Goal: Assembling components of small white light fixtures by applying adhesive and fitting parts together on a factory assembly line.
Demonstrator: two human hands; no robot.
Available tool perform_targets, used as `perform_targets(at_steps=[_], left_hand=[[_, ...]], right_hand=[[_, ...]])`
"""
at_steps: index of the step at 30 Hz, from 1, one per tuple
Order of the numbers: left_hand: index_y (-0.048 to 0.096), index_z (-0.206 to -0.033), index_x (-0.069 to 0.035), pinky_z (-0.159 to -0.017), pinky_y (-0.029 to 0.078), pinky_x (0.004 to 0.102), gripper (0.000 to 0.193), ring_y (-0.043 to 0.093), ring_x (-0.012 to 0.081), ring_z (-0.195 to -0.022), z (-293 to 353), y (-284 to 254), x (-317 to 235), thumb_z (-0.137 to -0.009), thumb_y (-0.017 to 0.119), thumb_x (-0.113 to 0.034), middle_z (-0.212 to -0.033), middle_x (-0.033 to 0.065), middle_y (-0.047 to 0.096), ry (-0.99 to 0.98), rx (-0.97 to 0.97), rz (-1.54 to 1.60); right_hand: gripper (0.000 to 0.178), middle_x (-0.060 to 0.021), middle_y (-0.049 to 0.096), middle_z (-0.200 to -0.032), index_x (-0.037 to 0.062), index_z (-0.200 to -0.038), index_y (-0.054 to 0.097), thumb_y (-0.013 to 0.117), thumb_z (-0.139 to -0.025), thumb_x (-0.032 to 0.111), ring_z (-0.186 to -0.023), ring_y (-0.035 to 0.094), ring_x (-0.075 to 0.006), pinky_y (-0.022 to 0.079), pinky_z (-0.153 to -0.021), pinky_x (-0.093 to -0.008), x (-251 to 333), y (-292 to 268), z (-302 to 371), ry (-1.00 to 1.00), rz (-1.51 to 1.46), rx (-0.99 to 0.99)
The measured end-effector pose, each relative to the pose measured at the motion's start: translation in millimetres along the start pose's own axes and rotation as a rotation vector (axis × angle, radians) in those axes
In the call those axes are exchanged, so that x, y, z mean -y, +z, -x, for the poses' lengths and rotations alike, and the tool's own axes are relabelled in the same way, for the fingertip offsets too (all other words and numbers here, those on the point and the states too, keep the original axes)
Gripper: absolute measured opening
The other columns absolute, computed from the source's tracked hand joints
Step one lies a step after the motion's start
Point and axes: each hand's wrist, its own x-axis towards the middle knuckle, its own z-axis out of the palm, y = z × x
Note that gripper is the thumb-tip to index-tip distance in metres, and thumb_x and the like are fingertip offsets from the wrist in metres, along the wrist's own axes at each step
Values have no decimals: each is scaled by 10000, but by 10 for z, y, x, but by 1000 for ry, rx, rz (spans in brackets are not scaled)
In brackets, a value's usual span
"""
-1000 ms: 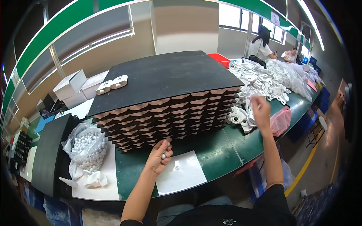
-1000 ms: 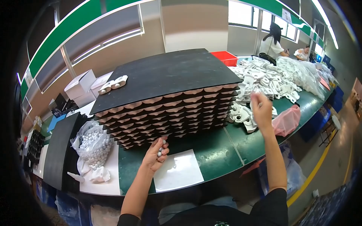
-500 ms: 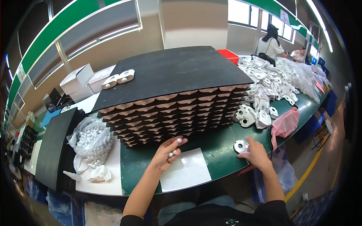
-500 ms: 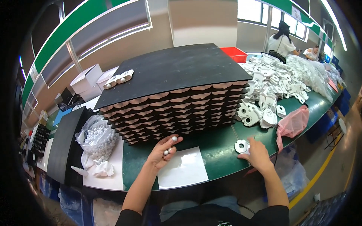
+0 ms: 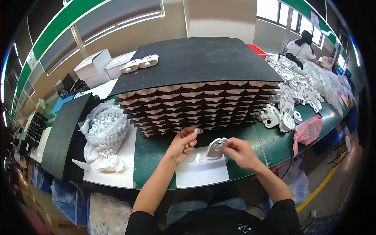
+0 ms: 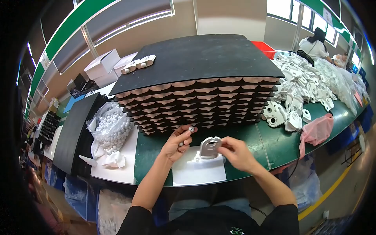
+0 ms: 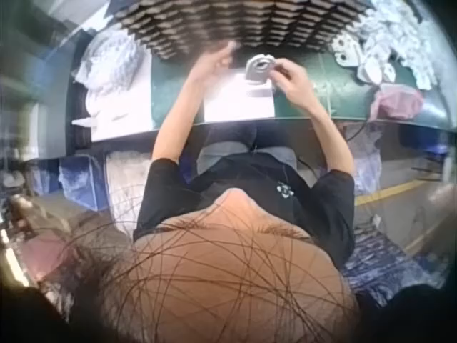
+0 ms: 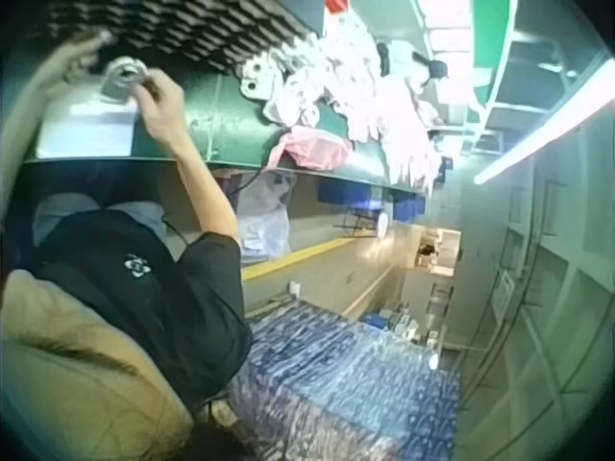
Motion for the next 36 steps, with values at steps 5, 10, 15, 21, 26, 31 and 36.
perform_targets(at_steps=[5, 10, 15, 21, 26, 31, 36], left_hand=[[562, -1052, -76, -365, 243, 129, 246, 415, 30, -542, -4, -67, -26, -808, 593, -72, -1048, 90, 557, 0, -7, 32], [564, -1016, -77, -372, 245, 131, 193, 397, 45, -557, 1, -75, -23, -828, 581, -117, -1000, 67, 558, -7, -35, 42], [580, -987, -64, -362, 238, 136, 191, 413, 37, -552, 3, -56, -13, -811, 611, -133, -932, 46, 561, 10, -49, 37], [577, -997, -66, -360, 237, 138, 190, 412, 38, -552, -2, -78, -8, -811, 600, -98, -929, 38, 562, 16, -35, 29], [575, -1027, -69, -360, 237, 138, 217, 412, 37, -548, -1, -47, -14, -811, 593, -76, -947, 44, 565, 25, -3, 56], [580, -1030, -65, -362, 238, 136, 222, 417, 37, -548, 0, -34, -14, -809, 597, -83, -948, 58, 575, 20, -22, 40], [576, -994, -50, -363, 236, 136, 205, 417, 37, -545, 11, 10, -17, -801, 614, -108, -918, 59, 575, 23, -31, -45]], right_hand=[[128, -17, 558, -825, 6, -956, 508, 514, -851, 78, -723, 513, -82, 425, -665, -218, -300, 326, -139, 58, -58, 86], [127, -26, 544, -814, 4, -970, 485, 498, -861, 68, -723, 518, -80, 441, -671, -219, -294, 371, -158, -16, 108, 117], [113, -85, 550, -775, 1, -945, 494, 489, -843, 52, -684, 531, -153, 433, -645, -265, -254, 395, -149, -86, 220, 90], [111, -75, 541, -796, 6, -940, 502, 495, -835, 41, -694, 527, -142, 432, -641, -260, -235, 391, -157, -58, 137, 68], [121, -66, 527, -800, 18, -938, 509, 511, -817, 24, -700, 519, -159, 421, -642, -262, -281, 379, -155, -142, 287, 49], [145, -91, 512, -807, 31, -933, 512, 527, -791, 6, -739, 498, -238, 406, -651, -295, -242, 425, -129, -340, 418, 93], [131, -28, 557, -915, 60, -995, 469, 501, -871, 82, -786, 520, -100, 431, -675, -237, -333, 319, -160, 93, -314, 131]])
